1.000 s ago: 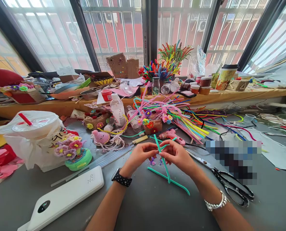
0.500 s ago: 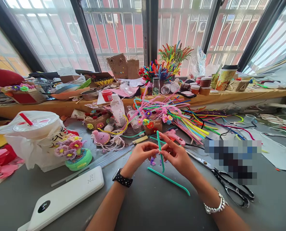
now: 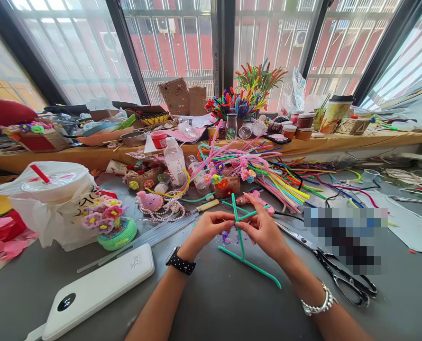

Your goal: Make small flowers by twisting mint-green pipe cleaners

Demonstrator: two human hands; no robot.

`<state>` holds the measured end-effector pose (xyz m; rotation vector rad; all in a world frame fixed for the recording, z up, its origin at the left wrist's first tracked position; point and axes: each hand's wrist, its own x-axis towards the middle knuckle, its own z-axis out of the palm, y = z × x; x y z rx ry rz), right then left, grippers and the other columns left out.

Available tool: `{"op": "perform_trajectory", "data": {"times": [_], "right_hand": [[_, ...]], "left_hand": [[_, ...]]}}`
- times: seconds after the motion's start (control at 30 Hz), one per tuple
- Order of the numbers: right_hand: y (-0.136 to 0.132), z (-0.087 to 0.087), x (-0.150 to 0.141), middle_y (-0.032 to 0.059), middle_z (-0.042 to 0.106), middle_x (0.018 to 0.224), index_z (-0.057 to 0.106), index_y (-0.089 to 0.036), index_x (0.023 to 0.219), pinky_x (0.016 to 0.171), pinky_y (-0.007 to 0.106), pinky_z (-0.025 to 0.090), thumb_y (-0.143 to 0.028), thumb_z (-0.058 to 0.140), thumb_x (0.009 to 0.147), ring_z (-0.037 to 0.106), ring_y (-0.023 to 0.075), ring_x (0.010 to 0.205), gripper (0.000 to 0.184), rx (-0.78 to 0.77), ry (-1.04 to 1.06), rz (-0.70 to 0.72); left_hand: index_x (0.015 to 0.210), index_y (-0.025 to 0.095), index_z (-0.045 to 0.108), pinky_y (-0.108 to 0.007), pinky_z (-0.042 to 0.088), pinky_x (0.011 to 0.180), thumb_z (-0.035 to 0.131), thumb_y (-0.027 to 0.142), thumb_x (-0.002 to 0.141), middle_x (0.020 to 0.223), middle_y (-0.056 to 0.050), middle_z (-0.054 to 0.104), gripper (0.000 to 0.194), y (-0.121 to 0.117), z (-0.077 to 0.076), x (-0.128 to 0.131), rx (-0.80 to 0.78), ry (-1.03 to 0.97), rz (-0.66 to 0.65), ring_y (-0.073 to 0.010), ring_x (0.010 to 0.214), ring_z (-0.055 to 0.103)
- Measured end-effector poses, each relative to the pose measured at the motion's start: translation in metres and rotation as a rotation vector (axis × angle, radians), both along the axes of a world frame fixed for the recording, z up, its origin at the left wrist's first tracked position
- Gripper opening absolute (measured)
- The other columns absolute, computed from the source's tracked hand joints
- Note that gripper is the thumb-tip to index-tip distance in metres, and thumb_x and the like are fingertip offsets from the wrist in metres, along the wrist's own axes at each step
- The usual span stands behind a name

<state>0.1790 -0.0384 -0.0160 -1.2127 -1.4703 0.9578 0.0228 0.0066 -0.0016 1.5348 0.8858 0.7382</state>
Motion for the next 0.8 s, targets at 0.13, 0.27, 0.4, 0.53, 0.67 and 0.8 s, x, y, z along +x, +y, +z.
{"op": "perform_trajectory", "data": {"times": [0.13,0.27,0.4,0.53,0.67,0.8], "right_hand": [[0.0006,-0.0011,0.0000,-0.0007,0.059,0.066,0.021,-0.022,0.129,0.048,0.022,0.042,-0.026,0.055,0.074,0.053,0.0129,0.056,0.065,0.045,-0.055,0.003],[0.0003,-0.0011,-0.0014,-0.0011,0.059,0.066,0.023,-0.022,0.128,0.049,0.023,0.042,-0.028,0.056,0.073,0.053,0.0124,0.053,0.064,0.031,-0.099,0.017],[0.0001,-0.0010,-0.0025,0.0004,0.059,0.069,0.042,-0.020,0.113,0.050,0.024,0.043,-0.029,0.054,0.074,0.053,0.0117,0.053,0.041,0.054,-0.127,0.026],[0.0004,-0.0025,-0.0060,0.0037,0.060,0.082,0.043,-0.020,0.110,0.062,0.028,0.049,-0.031,0.057,0.072,0.060,0.0163,0.073,0.042,0.067,-0.025,0.017],[0.0005,-0.0040,-0.0097,0.0050,0.058,0.094,0.028,-0.022,0.120,0.070,0.031,0.050,-0.032,0.062,0.068,0.061,0.0153,0.075,0.062,0.096,0.136,-0.019],[0.0008,-0.0023,-0.0069,0.0054,0.060,0.083,0.048,-0.016,0.100,0.061,0.028,0.050,-0.036,0.060,0.069,0.060,0.0147,0.065,0.040,0.025,0.101,-0.022]], "left_hand": [[0.070,0.013,0.065,-0.019,0.031,0.048,0.060,0.033,0.065,0.057,0.001,0.054,0.021,-0.0027,0.0038,0.0012,0.011,0.021,-0.003,-0.0076,0.051,0.043],[0.061,0.012,0.059,-0.018,0.030,0.049,0.060,0.033,0.065,0.054,0.003,0.050,0.021,-0.0028,0.0032,0.0031,0.019,0.018,-0.010,-0.0071,0.052,0.042],[0.060,0.012,0.056,-0.018,0.032,0.048,0.059,0.033,0.066,0.053,0.004,0.049,0.022,-0.0009,0.0005,0.0043,0.041,-0.015,0.027,-0.0066,0.050,0.042],[0.060,0.013,0.054,-0.018,0.035,0.047,0.061,0.032,0.065,0.051,0.004,0.049,0.021,0.0002,-0.0018,0.0054,0.060,-0.061,0.096,-0.0070,0.047,0.045],[0.065,0.013,0.054,-0.019,0.040,0.052,0.062,0.030,0.065,0.058,0.003,0.053,0.019,-0.0004,-0.0030,0.0056,0.084,-0.168,0.220,-0.0087,0.053,0.052],[0.065,0.014,0.053,-0.020,0.041,0.055,0.062,0.030,0.066,0.057,0.003,0.054,0.018,-0.0012,-0.0010,0.0040,0.096,-0.236,0.316,-0.0092,0.055,0.053]]}}
